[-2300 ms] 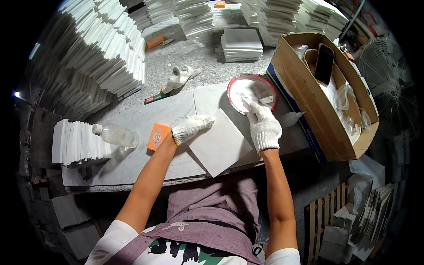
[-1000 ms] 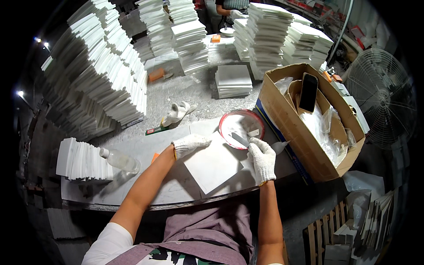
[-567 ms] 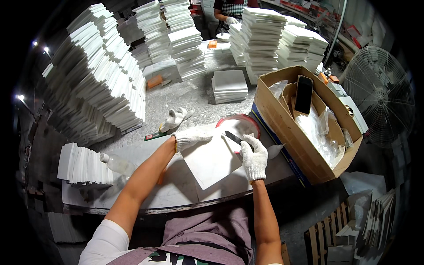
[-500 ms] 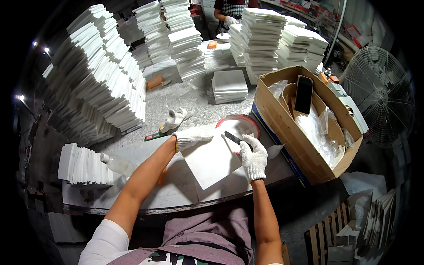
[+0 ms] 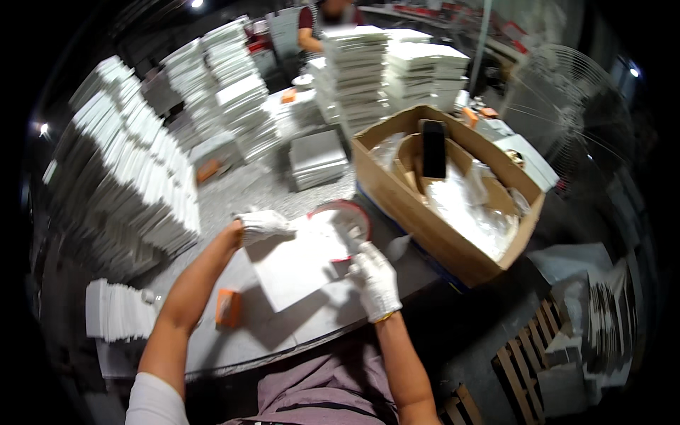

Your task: The person scrapes the edges of white rectangular tiles with a metal scraper, then places them into a cardboard box. The person repeats this process for multiple tiles, occasionally wiping the scraper on a cloth.

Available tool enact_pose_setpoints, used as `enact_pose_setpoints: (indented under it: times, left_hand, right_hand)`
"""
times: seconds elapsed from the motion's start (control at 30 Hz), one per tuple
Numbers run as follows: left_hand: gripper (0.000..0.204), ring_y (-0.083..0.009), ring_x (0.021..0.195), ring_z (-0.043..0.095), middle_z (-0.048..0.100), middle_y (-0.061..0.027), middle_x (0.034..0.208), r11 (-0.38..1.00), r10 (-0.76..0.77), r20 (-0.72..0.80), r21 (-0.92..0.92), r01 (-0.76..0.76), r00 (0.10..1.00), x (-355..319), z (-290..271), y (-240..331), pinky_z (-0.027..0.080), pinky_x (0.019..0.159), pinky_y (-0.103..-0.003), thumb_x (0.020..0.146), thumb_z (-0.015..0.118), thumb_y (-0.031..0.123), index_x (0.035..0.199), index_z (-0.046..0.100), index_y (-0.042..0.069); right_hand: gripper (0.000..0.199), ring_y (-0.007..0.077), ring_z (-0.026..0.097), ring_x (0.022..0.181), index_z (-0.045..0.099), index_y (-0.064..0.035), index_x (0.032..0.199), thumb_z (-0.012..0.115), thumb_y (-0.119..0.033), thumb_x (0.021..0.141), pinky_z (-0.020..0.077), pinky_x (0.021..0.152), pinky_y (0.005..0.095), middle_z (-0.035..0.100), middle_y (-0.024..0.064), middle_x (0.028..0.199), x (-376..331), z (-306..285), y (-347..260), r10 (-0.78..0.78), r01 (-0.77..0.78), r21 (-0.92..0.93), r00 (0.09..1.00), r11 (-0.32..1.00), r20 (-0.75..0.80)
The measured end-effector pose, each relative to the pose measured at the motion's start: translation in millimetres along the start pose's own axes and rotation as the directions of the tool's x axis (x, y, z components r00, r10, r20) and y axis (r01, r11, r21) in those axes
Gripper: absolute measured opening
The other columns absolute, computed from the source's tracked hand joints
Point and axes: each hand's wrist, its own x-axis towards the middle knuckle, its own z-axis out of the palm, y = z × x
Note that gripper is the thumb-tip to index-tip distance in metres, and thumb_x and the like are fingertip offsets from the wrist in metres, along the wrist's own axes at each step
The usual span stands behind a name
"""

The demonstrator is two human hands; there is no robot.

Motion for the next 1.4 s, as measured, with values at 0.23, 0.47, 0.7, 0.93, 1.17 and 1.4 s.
enact_pose_setpoints:
  times: [0.23, 0.47, 0.7, 0.93, 1.17, 1.4]
  left_hand:
    - [0.043, -0.0288, 0.075, 0.062, 0.066, -0.0182, 0.082, 0.770, -0.071, -0.130, 0.623, 0.137, 0.989, 7, -40, 74, 0.047, 0.070, -0.040, 0.081, 0.060, 0.041, 0.090, 0.067, 0.000]
    - [0.026, -0.0344, 0.080, 0.067, 0.068, -0.0197, 0.085, 0.457, 0.051, -0.328, 0.847, 0.270, 0.943, -16, -5, 141, 0.053, 0.069, -0.045, 0.081, 0.057, 0.025, 0.090, 0.069, 0.004]
    - [0.017, -0.0314, 0.073, 0.070, 0.069, -0.0181, 0.075, 0.413, 0.049, -0.227, 0.891, 0.187, 0.973, -53, 21, 169, 0.054, 0.054, -0.044, 0.068, 0.069, 0.011, 0.083, 0.071, 0.003]
    - [0.022, -0.0323, 0.080, 0.069, 0.069, -0.0179, 0.084, 0.432, -0.009, -0.328, 0.851, 0.299, 0.945, -37, 20, 128, 0.054, 0.060, -0.044, 0.073, 0.066, 0.016, 0.091, 0.069, 0.003]
    - [0.041, -0.0310, 0.091, 0.063, 0.066, -0.0189, 0.095, 0.908, -0.062, -0.207, 0.395, 0.141, 0.976, -74, -9, 69, 0.048, 0.081, -0.040, 0.087, 0.055, 0.040, 0.102, 0.064, 0.003]
    - [0.034, -0.0083, 0.078, 0.056, 0.063, 0.0001, 0.083, 0.942, 0.011, 0.153, -0.333, 0.041, 0.988, -76, 81, 21, 0.046, 0.073, -0.025, 0.093, 0.055, 0.037, 0.092, 0.064, 0.004]
  right_hand:
    - [0.023, 0.0080, 0.056, 0.070, 0.051, -0.0078, 0.116, 0.055, -0.010, 0.093, 0.0536, 0.070, 0.0278, 0.055, -0.0030, 0.082, -26, 2, 10, 0.226, -0.243, 0.150, 0.966, 0.958, 0.124]
    - [0.025, 0.0198, 0.064, 0.080, 0.063, -0.0049, 0.110, 0.064, -0.009, 0.085, 0.0526, 0.075, 0.0312, 0.063, 0.0073, 0.091, -42, -1, 14, -0.449, 0.306, -0.804, 0.892, 0.509, 0.055]
    - [0.024, 0.0221, 0.063, 0.086, 0.066, -0.0043, 0.104, 0.065, 0.000, 0.080, 0.0500, 0.080, 0.0309, 0.061, 0.0098, 0.095, -56, -10, 18, -0.691, 0.453, -0.863, 0.698, 0.225, 0.187]
    - [0.024, 0.0137, 0.060, 0.087, 0.059, 0.0012, 0.111, 0.059, 0.001, 0.087, 0.0502, 0.081, 0.0264, 0.061, 0.0057, 0.100, -68, -32, 21, -0.422, 0.338, -0.630, 0.907, 0.699, 0.019]
    - [0.010, 0.0135, 0.056, 0.087, 0.057, -0.0096, 0.096, 0.061, -0.018, 0.092, 0.0510, 0.077, 0.0319, 0.053, -0.0005, 0.095, -123, -63, 8, 0.151, -0.146, -0.118, 0.988, 0.982, 0.031]
    - [0.028, 0.0331, 0.044, 0.125, 0.055, -0.0020, 0.115, 0.060, -0.011, 0.089, 0.0380, 0.103, 0.0497, 0.038, 0.0155, 0.143, -146, -83, 34, 0.299, -0.297, -0.043, 0.925, 0.954, 0.235]
